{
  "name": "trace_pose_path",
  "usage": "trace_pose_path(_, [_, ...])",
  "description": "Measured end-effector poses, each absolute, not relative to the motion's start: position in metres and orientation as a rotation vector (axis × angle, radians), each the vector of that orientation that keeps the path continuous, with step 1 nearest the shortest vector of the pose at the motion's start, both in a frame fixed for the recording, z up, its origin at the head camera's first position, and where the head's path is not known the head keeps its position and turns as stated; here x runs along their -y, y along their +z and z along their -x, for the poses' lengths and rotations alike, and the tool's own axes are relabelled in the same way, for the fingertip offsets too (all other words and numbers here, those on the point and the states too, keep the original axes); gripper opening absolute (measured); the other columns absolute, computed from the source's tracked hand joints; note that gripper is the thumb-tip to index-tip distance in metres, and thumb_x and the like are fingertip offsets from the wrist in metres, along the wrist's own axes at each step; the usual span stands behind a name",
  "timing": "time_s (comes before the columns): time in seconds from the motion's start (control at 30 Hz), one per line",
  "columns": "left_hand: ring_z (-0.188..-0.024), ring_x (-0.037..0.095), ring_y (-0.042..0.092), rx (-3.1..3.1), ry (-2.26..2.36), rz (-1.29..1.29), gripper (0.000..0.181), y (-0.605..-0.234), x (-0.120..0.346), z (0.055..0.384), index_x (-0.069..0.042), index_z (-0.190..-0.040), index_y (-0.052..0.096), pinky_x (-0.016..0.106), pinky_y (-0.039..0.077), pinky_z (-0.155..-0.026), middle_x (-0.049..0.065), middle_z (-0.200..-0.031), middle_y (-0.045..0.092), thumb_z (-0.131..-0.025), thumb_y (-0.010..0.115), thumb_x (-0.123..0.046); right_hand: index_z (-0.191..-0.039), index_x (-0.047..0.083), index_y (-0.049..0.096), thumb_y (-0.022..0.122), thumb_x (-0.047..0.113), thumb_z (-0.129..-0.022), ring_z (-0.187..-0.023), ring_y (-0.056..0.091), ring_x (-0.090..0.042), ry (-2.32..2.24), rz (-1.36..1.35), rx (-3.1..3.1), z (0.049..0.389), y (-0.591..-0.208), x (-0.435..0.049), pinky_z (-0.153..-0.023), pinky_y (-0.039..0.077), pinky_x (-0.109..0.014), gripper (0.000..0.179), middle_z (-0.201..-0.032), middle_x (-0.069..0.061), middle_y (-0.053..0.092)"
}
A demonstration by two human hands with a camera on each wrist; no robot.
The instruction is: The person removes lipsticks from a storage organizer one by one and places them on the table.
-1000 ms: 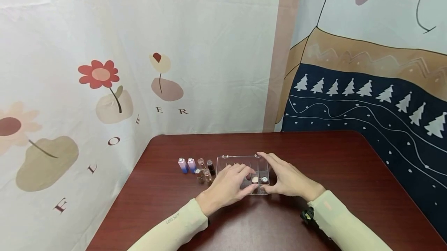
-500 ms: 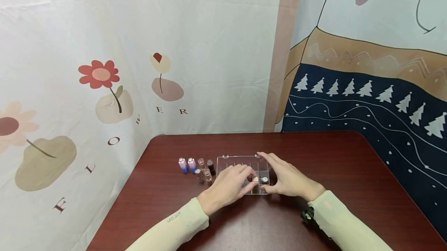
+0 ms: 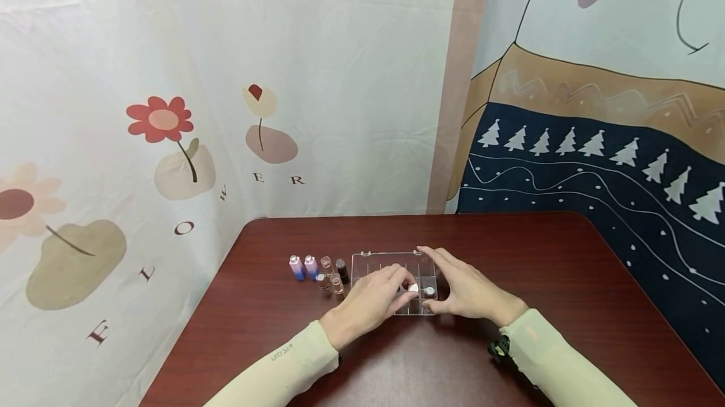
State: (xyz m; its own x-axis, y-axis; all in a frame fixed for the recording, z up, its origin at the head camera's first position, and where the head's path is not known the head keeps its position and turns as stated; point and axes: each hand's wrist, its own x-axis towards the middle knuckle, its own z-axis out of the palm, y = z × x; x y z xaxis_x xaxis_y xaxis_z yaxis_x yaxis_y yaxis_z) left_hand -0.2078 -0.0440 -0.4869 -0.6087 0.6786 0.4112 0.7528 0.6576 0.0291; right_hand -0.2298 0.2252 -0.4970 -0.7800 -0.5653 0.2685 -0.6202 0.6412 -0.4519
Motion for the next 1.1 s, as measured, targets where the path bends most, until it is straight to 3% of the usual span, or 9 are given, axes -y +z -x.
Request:
trace_pose_path(0.3, [-0.094, 0.009, 0.076, 2.558, -0.528, 1.124, 0.021, -0.482, 0.048, 0.205, -0.015, -0.13, 0.068, 0.02, 0.064, -0.082, -0.002, -0.113, 0.081, -0.118, 0.072, -0.032, -0.18, 0.024, 0.041, 0.103, 0.029, -0.085, -0.111, 0.069, -0.006, 0.832, -0.998, 2.751, 0.23, -0.498, -0.225, -0.095, 0.066, -0.035, 0.114, -0.147, 0.003, 0.066])
trace_pose_path(0.53, [-0.096, 0.011, 0.082, 2.45, -0.592, 1.115, 0.018, -0.478, 0.054, 0.204, -0.014, -0.128, 0.067, 0.019, 0.066, -0.082, -0.001, -0.114, 0.079, -0.116, 0.075, -0.025, -0.179, 0.023, 0.041, 0.103, 0.028, -0.084, -0.114, 0.07, -0.005, 0.821, -1.007, 2.724, 0.23, -0.498, -0.225, -0.097, 0.066, -0.037, 0.114, -0.149, 0.003, 0.067])
trace_pose_path(0.73, [-0.097, 0.01, 0.085, 2.403, -0.648, 1.1, 0.016, -0.473, 0.064, 0.204, -0.013, -0.126, 0.066, 0.018, 0.067, -0.086, -0.001, -0.116, 0.076, -0.116, 0.075, -0.023, -0.179, 0.02, 0.042, 0.103, 0.031, -0.085, -0.117, 0.074, -0.015, 0.812, -1.009, 2.714, 0.23, -0.497, -0.225, -0.1, 0.068, -0.043, 0.112, -0.153, -0.002, 0.067])
trace_pose_path(0.97, [-0.085, 0.007, 0.07, 2.332, -0.602, 1.037, 0.019, -0.466, 0.078, 0.204, -0.015, -0.123, 0.067, 0.016, 0.06, -0.077, -0.004, -0.112, 0.075, -0.113, 0.08, -0.023, -0.178, 0.017, 0.044, 0.103, 0.03, -0.084, -0.119, 0.076, -0.02, 0.805, -1.008, 2.709, 0.228, -0.497, -0.224, -0.101, 0.068, -0.045, 0.111, -0.152, -0.005, 0.069])
trace_pose_path(1.1, [-0.085, 0.008, 0.07, 2.319, -0.627, 1.005, 0.022, -0.463, 0.088, 0.202, -0.014, -0.123, 0.067, 0.015, 0.059, -0.077, -0.004, -0.112, 0.074, -0.11, 0.083, -0.022, -0.178, 0.018, 0.043, 0.103, 0.03, -0.084, -0.124, 0.077, -0.022, 0.798, -1.007, 2.706, 0.228, -0.496, -0.223, -0.105, 0.068, -0.049, 0.112, -0.153, -0.004, 0.068])
